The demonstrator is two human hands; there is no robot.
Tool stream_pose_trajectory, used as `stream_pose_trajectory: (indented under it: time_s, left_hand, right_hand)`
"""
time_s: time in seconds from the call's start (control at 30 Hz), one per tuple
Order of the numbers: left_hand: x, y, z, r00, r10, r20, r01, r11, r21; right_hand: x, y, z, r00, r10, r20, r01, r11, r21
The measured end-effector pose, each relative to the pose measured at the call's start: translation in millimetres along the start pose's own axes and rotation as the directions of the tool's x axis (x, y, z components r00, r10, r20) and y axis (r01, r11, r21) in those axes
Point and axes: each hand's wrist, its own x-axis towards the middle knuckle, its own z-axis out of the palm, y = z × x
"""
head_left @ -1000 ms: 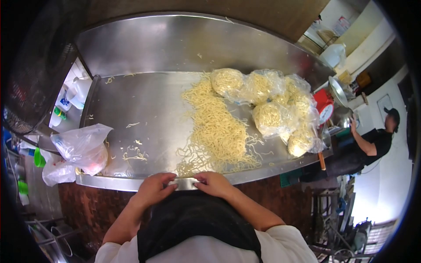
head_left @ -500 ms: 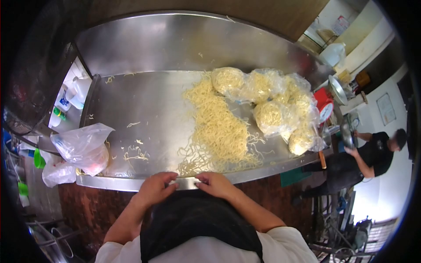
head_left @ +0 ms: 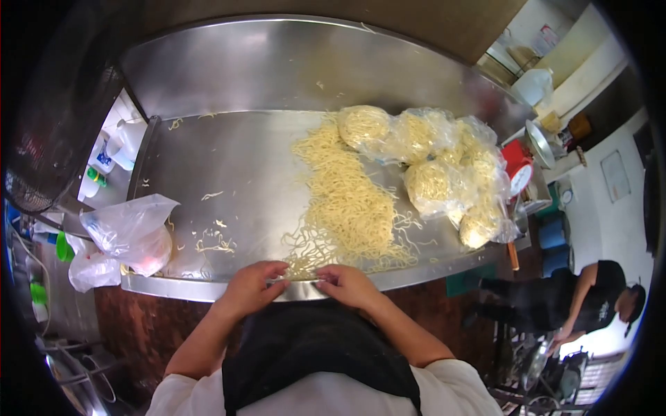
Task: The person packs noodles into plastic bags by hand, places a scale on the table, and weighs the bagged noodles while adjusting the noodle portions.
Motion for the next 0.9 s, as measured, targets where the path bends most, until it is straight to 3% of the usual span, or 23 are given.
stream_pose_trajectory:
  time_s: [0.27, 0.33, 0.43, 0.5, 0.53, 0.63, 0.7, 0.73, 0.8, 0.87, 0.9]
  left_hand:
    - [9, -10, -4, 1.0, 0.011, -0.005, -0.011, 0.999, -0.032]
    - [17, -13, -1, 1.0, 0.021, 0.017, -0.02, 0.998, -0.06]
    - [45, -17, 14, 0.989, -0.098, 0.11, 0.141, 0.844, -0.517]
    - [73, 10, 16, 0.994, -0.036, 0.099, 0.087, 0.814, -0.574]
    - [91, 31, 15, 0.996, -0.004, 0.094, 0.06, 0.799, -0.599]
    - [148, 105, 26, 0.981, 0.145, 0.132, -0.044, 0.819, -0.573]
    - [196, 159, 47, 0.944, 0.282, 0.17, -0.159, 0.842, -0.515]
    - [223, 190, 62, 0.915, 0.354, 0.191, -0.231, 0.851, -0.472]
    - [280, 253, 102, 0.86, 0.449, 0.243, -0.34, 0.859, -0.384]
    - [345, 309, 160, 0.819, 0.489, 0.302, -0.425, 0.869, -0.255]
    - [381, 334, 194, 0.793, 0.505, 0.341, -0.477, 0.863, -0.167]
  right_hand:
    - [7, 20, 8, 0.999, -0.028, -0.019, 0.028, 0.999, 0.039]
    - [4, 12, -5, 1.0, 0.002, -0.018, -0.004, 0.998, -0.068]
    - [-5, -6, -45, 0.993, 0.032, -0.116, -0.044, 0.994, -0.099]
    - [-10, 9, -79, 0.963, 0.009, -0.27, -0.036, 0.995, -0.096]
    - [-9, 31, -100, 0.923, 0.008, -0.384, 0.006, 0.999, 0.034]
    - [-30, 62, -194, 0.744, 0.061, -0.665, 0.222, 0.916, 0.333]
    - [-62, 77, -278, 0.615, 0.055, -0.786, 0.326, 0.89, 0.318]
    - [-76, 92, -321, 0.453, 0.058, -0.889, 0.276, 0.94, 0.202]
    - [-100, 138, -416, 0.147, 0.108, -0.983, 0.341, 0.928, 0.153]
    - [-115, 193, -512, -0.072, 0.234, -0.97, 0.558, 0.816, 0.155]
    - [-114, 226, -557, -0.094, 0.285, -0.954, 0.535, 0.822, 0.193]
